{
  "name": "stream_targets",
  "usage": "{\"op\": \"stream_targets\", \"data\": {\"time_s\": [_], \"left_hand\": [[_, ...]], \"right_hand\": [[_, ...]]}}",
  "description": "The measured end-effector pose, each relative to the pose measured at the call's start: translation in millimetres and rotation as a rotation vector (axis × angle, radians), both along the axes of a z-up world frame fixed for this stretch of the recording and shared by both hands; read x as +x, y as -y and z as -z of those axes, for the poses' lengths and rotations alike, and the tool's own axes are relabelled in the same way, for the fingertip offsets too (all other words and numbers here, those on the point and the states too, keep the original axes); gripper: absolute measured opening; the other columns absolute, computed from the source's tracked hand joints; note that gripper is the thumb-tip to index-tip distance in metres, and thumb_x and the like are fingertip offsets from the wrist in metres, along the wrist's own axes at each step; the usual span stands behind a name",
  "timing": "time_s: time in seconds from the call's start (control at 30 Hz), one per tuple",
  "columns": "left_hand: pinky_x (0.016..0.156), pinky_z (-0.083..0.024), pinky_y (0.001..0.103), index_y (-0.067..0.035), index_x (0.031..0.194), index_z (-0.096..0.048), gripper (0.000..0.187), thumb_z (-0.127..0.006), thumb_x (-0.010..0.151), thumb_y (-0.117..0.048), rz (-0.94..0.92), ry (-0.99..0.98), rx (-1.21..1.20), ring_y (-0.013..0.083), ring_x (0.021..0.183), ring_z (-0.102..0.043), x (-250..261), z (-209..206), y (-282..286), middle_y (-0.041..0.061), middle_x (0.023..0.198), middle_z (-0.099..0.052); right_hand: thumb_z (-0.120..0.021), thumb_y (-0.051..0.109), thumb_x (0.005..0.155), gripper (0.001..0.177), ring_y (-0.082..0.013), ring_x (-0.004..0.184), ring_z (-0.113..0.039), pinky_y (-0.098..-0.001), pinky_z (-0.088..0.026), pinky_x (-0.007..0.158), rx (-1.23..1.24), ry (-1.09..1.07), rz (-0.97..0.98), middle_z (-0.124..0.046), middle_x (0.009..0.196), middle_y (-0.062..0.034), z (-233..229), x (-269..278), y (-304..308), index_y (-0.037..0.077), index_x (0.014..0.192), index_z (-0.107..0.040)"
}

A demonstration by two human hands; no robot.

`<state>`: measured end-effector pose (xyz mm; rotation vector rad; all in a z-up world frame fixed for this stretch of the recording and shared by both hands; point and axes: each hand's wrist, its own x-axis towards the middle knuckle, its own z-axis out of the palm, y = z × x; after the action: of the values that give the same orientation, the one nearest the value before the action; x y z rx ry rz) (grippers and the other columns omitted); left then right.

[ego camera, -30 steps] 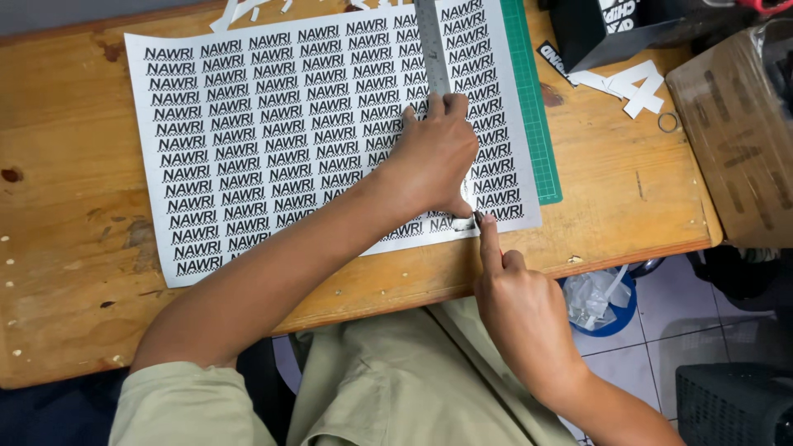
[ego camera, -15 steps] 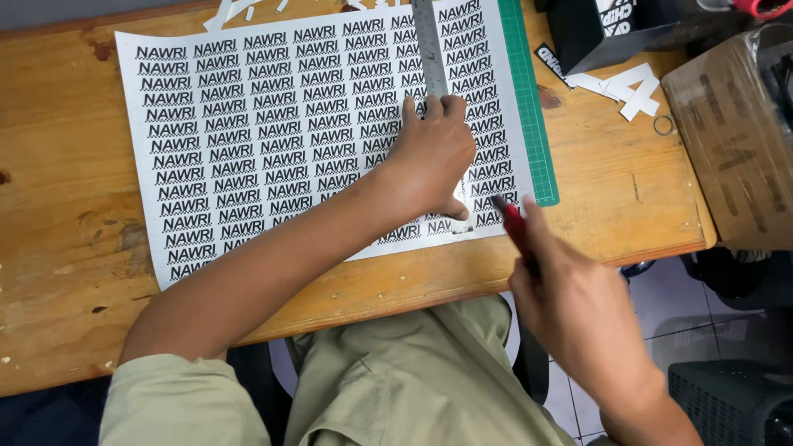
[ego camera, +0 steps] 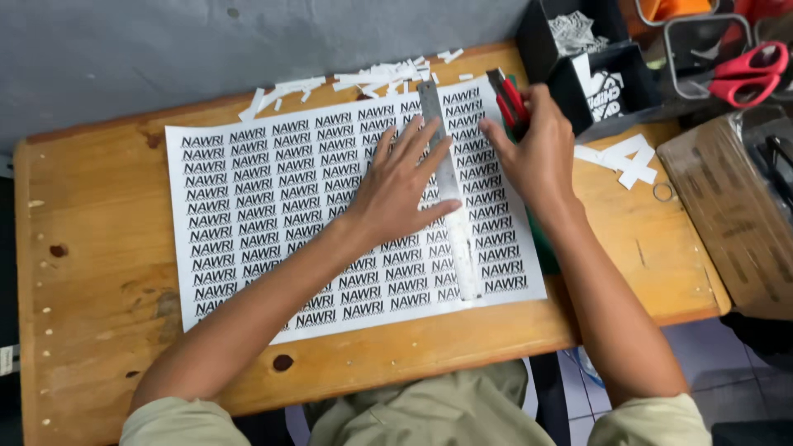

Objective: The person uses a metal ruler and a red utility knife to cut a sheet of white paper printed with the repeated word 'NAWRI' on a green cutting mat. They align the ruler and make several straight cuts to separate the sheet into smaller strips.

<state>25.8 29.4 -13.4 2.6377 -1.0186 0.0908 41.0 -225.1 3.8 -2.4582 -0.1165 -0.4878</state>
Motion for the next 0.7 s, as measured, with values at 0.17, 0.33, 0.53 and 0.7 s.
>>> {"op": "stream_targets", "data": {"time_s": [0.17,0.33,0.53,0.7], "left_hand": [[0.138,-0.01,0.074,-0.001,0.178,-0.04,0.101,-0.059,0.111,-0.075,0.018,-0.14,-0.104,0.0536,0.174,-0.016,-5.8,-17.5,-10.4,0.033,0.187,-0.023],[0.141,-0.011,0.068,-0.001,0.179,-0.035,0.1,-0.059,0.111,-0.07,-0.006,-0.152,-0.103,0.049,0.176,-0.015,-8.6,-12.2,-7.9,0.032,0.189,-0.018],[0.141,-0.013,0.064,0.002,0.178,-0.037,0.102,-0.064,0.107,-0.066,-0.042,-0.131,-0.14,0.0483,0.175,-0.021,-27.4,-7.6,-7.5,0.036,0.186,-0.025],[0.134,-0.031,0.066,0.003,0.171,-0.049,0.102,-0.067,0.103,-0.071,-0.033,0.0,-0.126,0.048,0.167,-0.04,-21.6,-2.3,-9.2,0.036,0.178,-0.039]], "right_hand": [[-0.102,0.022,0.098,0.054,-0.0576,0.108,-0.076,-0.0647,-0.06,0.09,0.118,-0.104,0.058,-0.077,0.111,-0.0259,9.8,-1.1,4.3,0.004,0.134,-0.066],[-0.098,0.016,0.101,0.05,-0.0586,0.11,-0.076,-0.06,-0.06,0.093,0.186,-0.206,0.026,-0.079,0.111,-0.0306,11.5,2.3,10.4,0.005,0.136,-0.065],[-0.099,0.013,0.098,0.052,-0.058,0.111,-0.077,-0.0594,-0.061,0.095,0.195,-0.3,0.011,-0.08,0.111,-0.0334,9.2,-0.8,14.7,0.006,0.138,-0.066],[-0.1,0.019,0.096,0.052,-0.0566,0.111,-0.077,-0.0595,-0.061,0.098,0.156,-0.355,-0.003,-0.08,0.112,-0.0321,11.1,0.2,17.8,0.009,0.136,-0.068]]}}
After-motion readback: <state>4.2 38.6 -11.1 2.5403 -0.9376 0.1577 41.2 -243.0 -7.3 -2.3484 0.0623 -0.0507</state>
